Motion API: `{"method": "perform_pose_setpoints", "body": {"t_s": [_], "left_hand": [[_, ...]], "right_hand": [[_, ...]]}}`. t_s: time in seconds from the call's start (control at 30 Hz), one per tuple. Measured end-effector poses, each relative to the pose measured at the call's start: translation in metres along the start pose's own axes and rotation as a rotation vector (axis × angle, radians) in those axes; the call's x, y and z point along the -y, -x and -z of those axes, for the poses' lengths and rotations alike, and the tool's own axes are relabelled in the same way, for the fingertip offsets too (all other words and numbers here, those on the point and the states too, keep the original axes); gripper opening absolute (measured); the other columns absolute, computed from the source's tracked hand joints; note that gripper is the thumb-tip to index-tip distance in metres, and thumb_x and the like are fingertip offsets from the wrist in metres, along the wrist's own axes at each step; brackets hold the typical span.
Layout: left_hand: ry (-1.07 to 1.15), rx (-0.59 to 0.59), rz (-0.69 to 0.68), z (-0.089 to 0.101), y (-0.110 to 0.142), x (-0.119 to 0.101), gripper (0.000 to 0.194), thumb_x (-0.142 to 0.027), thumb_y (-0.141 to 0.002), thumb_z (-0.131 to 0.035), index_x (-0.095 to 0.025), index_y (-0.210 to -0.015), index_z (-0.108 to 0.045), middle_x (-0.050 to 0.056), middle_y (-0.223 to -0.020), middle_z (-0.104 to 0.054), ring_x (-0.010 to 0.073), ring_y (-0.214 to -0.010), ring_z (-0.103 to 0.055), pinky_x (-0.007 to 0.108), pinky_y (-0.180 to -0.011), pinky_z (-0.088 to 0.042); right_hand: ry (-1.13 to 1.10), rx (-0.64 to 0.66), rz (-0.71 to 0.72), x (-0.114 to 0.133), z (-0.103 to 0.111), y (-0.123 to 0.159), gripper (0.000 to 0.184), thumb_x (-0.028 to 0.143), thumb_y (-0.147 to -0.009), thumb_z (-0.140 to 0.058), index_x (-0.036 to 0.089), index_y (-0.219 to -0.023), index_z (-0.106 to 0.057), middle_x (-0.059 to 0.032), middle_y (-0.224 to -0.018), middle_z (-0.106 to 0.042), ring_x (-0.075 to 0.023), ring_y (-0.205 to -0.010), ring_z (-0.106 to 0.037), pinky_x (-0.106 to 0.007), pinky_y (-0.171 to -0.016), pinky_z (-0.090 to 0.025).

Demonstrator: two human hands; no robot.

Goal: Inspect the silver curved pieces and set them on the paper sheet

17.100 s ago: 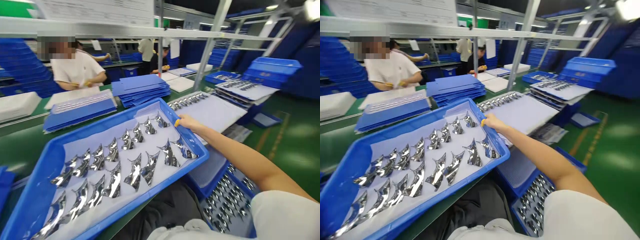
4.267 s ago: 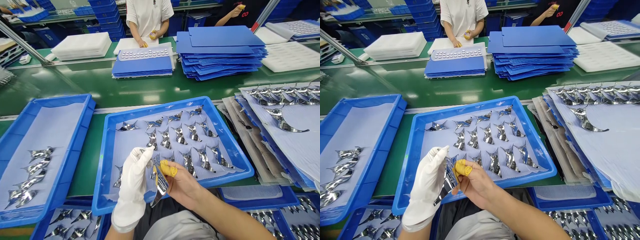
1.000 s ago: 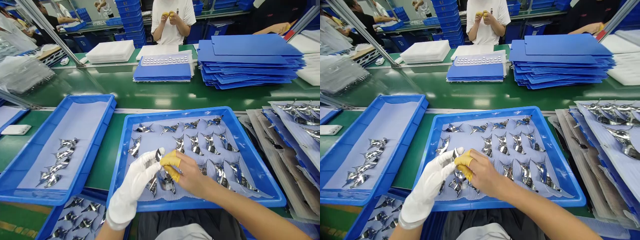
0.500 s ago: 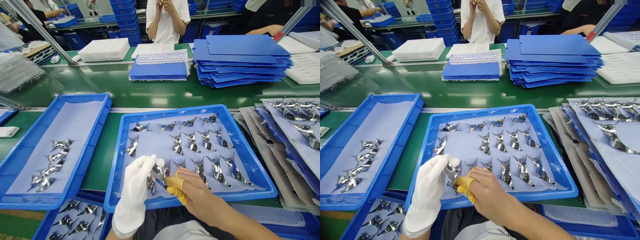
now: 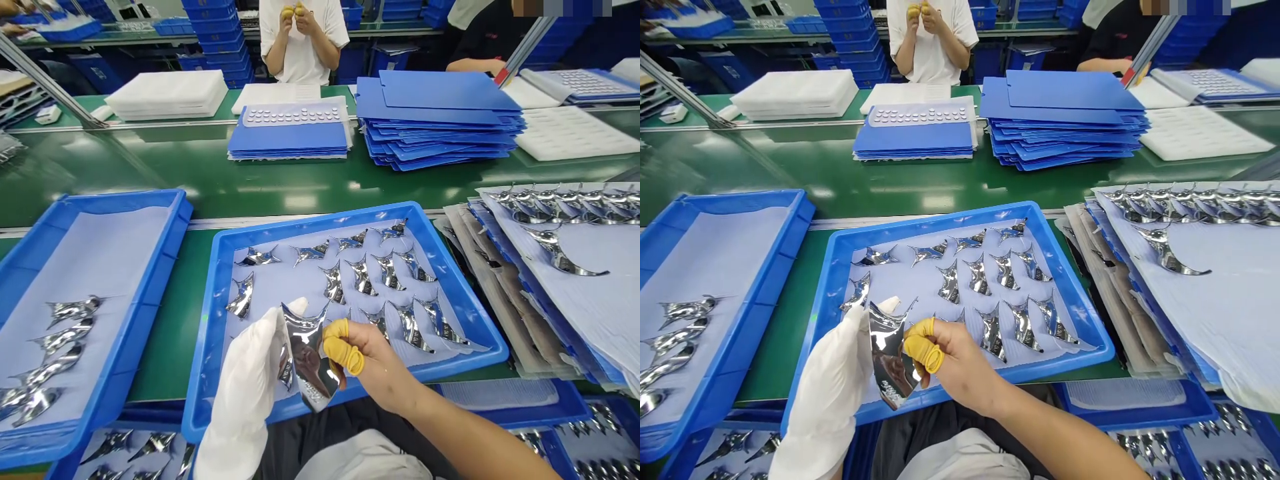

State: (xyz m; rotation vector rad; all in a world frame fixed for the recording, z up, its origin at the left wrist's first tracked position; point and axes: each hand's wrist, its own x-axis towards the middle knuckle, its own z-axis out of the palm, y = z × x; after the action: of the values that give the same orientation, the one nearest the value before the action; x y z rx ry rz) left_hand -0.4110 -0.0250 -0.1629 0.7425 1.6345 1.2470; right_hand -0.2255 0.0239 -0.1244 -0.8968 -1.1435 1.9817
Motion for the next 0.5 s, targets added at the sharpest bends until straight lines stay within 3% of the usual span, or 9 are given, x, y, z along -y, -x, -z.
{"method": "perform_pose_setpoints", "body": {"t_s": [0.07, 0.27, 0.4, 0.5], "left_hand": [[-0.051, -0.031, 0.011, 0.001, 0.002, -0.001, 0.030, -0.045, -0.090, -0.059, -0.027, -0.104, -0.077, 0.003, -0.129, -0.067, 0.0265, -0.145, -0.032, 0.042, -0.121, -0.025], [0.058, 0.155, 0.013, -0.013, 0.004, -0.036, 0.034, -0.041, -0.083, -0.069, -0.026, -0.114, -0.074, 0.004, -0.126, -0.069, 0.0310, -0.123, -0.060, 0.039, -0.098, -0.057], [0.134, 0.192, 0.073, -0.022, 0.003, -0.052, 0.040, -0.042, -0.079, -0.074, -0.025, -0.114, -0.074, 0.005, -0.120, -0.071, 0.0306, -0.107, -0.069, 0.035, -0.082, -0.063], [0.157, 0.197, 0.079, -0.025, -0.001, -0.052, 0.042, -0.043, -0.075, -0.077, -0.024, -0.113, -0.075, 0.005, -0.116, -0.073, 0.0297, -0.104, -0.070, 0.036, -0.082, -0.062]], "right_hand": [[0.015, 0.006, 0.023, -0.001, 0.000, 0.000, 0.041, 0.051, -0.089, -0.061, 0.017, -0.069, -0.051, 0.0042, -0.060, -0.048, -0.0072, -0.051, -0.046, -0.020, -0.050, -0.040], [0.138, 0.035, 0.174, -0.003, 0.003, 0.001, 0.035, 0.041, -0.096, -0.054, 0.018, -0.070, -0.050, 0.0037, -0.063, -0.047, -0.0070, -0.054, -0.045, -0.018, -0.052, -0.041], [0.204, 0.028, 0.243, -0.003, 0.005, 0.002, 0.033, 0.038, -0.097, -0.052, 0.018, -0.071, -0.050, 0.0035, -0.064, -0.047, -0.0074, -0.056, -0.045, -0.018, -0.052, -0.039], [0.235, 0.024, 0.271, -0.005, 0.008, 0.000, 0.033, 0.038, -0.097, -0.052, 0.018, -0.071, -0.051, 0.0033, -0.064, -0.048, -0.0078, -0.057, -0.046, -0.019, -0.055, -0.039]]}}
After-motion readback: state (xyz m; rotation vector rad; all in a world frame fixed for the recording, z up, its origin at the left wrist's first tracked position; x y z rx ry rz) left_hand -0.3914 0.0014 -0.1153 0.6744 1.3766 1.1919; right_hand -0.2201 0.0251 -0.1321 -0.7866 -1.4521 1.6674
